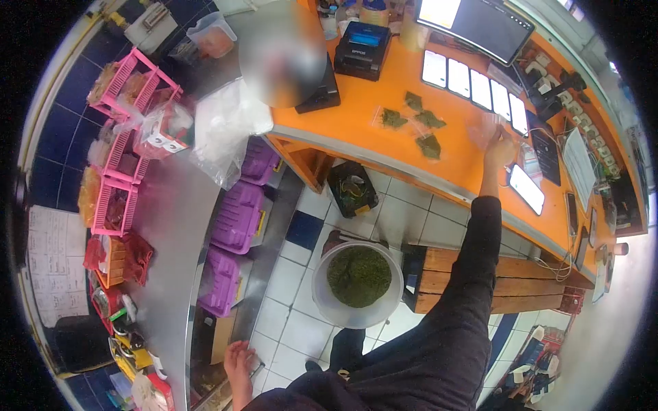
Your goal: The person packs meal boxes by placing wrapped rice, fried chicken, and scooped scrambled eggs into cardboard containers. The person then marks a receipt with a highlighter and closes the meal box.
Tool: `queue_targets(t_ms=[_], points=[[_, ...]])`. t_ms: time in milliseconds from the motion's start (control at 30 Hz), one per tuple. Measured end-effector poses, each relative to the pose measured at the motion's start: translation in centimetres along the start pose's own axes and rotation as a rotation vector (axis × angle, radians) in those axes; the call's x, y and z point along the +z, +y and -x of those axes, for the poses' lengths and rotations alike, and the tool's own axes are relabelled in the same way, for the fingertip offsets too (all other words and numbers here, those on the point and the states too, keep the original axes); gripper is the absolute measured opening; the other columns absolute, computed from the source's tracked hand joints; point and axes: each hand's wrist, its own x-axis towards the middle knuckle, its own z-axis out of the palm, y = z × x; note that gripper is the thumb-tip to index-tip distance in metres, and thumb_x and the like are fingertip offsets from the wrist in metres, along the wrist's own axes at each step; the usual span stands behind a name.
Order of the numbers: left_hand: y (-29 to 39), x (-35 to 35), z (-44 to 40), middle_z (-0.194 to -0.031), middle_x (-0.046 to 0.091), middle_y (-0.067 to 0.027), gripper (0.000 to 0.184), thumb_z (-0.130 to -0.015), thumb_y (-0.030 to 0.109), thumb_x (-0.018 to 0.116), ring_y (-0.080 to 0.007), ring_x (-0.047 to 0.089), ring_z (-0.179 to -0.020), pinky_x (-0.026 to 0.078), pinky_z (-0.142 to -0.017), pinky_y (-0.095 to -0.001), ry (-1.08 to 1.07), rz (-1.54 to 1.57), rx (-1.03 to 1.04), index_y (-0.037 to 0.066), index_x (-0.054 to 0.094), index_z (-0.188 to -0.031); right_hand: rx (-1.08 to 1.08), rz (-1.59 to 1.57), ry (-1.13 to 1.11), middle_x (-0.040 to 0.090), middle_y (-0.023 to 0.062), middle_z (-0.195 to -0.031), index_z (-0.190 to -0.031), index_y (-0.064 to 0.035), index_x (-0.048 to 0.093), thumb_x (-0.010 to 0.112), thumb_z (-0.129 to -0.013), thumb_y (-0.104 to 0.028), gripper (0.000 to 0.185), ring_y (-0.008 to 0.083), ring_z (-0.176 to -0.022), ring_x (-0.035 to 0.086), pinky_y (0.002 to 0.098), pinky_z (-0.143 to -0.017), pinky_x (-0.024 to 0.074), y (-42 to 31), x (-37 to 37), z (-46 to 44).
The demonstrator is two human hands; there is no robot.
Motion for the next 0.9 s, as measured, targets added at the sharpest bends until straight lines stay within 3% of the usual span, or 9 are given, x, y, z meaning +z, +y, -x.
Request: queue_targets(t_ms=[133,200,367,467,533,567,667,800,900], points=[[1.6,1.8,-0.4,-0.112,0.056,-0.0147,0.022,-0.093,0.005,0.045,-0.0212,0.06,-0.093,0.051,-0.083,-0.0337,-0.127,-0.006,0.148,0.001,0.046,-0.115,-0.152,0.041,0.138,0.067,0.0117,-0.077,-0.085,-0.0155,0.075,0.065,-0.081,-0.036,0.023,0.0295,-0.068,0.062,0.0413,-0.063,0.0488,0.8,-1.6,-0.7],[1.9,1.7,-0.2,-0.113,0.055,-0.0133,0.024,-0.092,0.008,0.048,-0.0212,0.06,-0.093,0.051,-0.083,-0.0345,-0.16,0.009,0.173,0.003,0.047,-0.116,0.119,-0.035,-0.004,0.07,0.0077,-0.082,-0.087,-0.0177,0.074,0.064,-0.081,-0.039,0.024,0.026,-0.072,0.067,0.0374,-0.064,0.0505,-0.6,-3.2,-0.7],[2.6,0.1,1.7,-0.112,0.056,-0.0145,0.022,-0.092,0.004,0.046,-0.0204,0.06,-0.092,0.051,-0.083,-0.0332,-0.133,0.042,0.234,0.001,0.046,-0.114,0.034,-0.15,0.092,0.067,0.0114,-0.075,-0.082,-0.016,0.075,0.065,-0.078,-0.033,0.02,0.0288,-0.065,0.063,0.0391,-0.062,0.0489,-1.2,-4.0,-0.1],[1.8,-1.0,1.6,-0.111,0.056,-0.0142,0.022,-0.092,0.004,0.046,-0.0203,0.06,-0.093,0.051,-0.082,-0.033,-0.097,0.074,0.239,0.001,0.046,-0.114,-0.023,0.017,-0.047,0.067,0.0132,-0.075,-0.083,-0.0154,0.074,0.067,-0.077,-0.03,0.017,0.0287,-0.067,0.063,0.0401,-0.063,0.0494,-0.8,-3.3,0.3],[1.2,-1.3,1.7,-0.111,0.056,-0.0142,0.023,-0.091,0.003,0.046,-0.02,0.06,-0.092,0.051,-0.082,-0.0326,-0.034,0.062,0.209,0.001,0.046,-0.114,0.011,-0.114,0.164,0.067,0.0162,-0.076,-0.085,-0.0129,0.074,0.069,-0.078,-0.028,0.017,0.0274,-0.066,0.064,0.0409,-0.062,0.0497,0.3,-1.6,0.8],[1.1,-1.3,1.8,-0.111,0.056,-0.0142,0.023,-0.091,0.003,0.046,-0.02,0.06,-0.092,0.051,-0.082,-0.0326,-0.028,0.05,0.196,0.001,0.046,-0.114,0.238,-0.27,-0.046,0.067,0.0182,-0.076,-0.085,-0.0096,0.073,0.07,-0.078,-0.026,0.018,0.0252,-0.065,0.065,0.038,-0.06,0.0503,-1.2,-3.0,1.0],[1.0,0.1,1.7,-0.115,0.054,-0.0116,0.026,-0.092,0.011,0.051,-0.0213,0.059,-0.094,0.05,-0.082,-0.0349,-0.04,0.027,0.181,0.004,0.047,-0.117,0.14,-0.513,0.079,0.067,0.0179,-0.075,-0.085,-0.0058,0.073,0.069,-0.079,-0.026,0.022,0.0242,-0.063,0.065,0.0349,-0.059,0.0499,-0.4,-2.3,2.1],[1.7,2.4,1.5,-0.115,0.054,-0.0126,0.027,-0.093,0.01,0.051,-0.0214,0.058,-0.095,0.051,-0.083,-0.035,-0.107,0.017,0.165,0.004,0.046,-0.118,0.198,-0.31,-0.11,0.068,0.0173,-0.08,-0.088,0.0013,0.067,0.065,-0.083,-0.02,0.022,0.0263,-0.07,0.065,0.0354,-0.064,0.0508,0.6,-0.2,1.9],[2.1,4.1,1.7,-0.114,0.055,-0.0139,0.025,-0.093,0.007,0.049,-0.0215,0.059,-0.095,0.051,-0.083,-0.0345,-0.113,0.006,0.161,0.003,0.046,-0.117,0.092,-0.347,0.018,0.067,0.0175,-0.09,-0.096,0.0018,0.062,0.061,-0.085,-0.015,0.02,0.0261,-0.082,0.065,0.0343,-0.072,0.0508,0.7,1.0,1.5]])
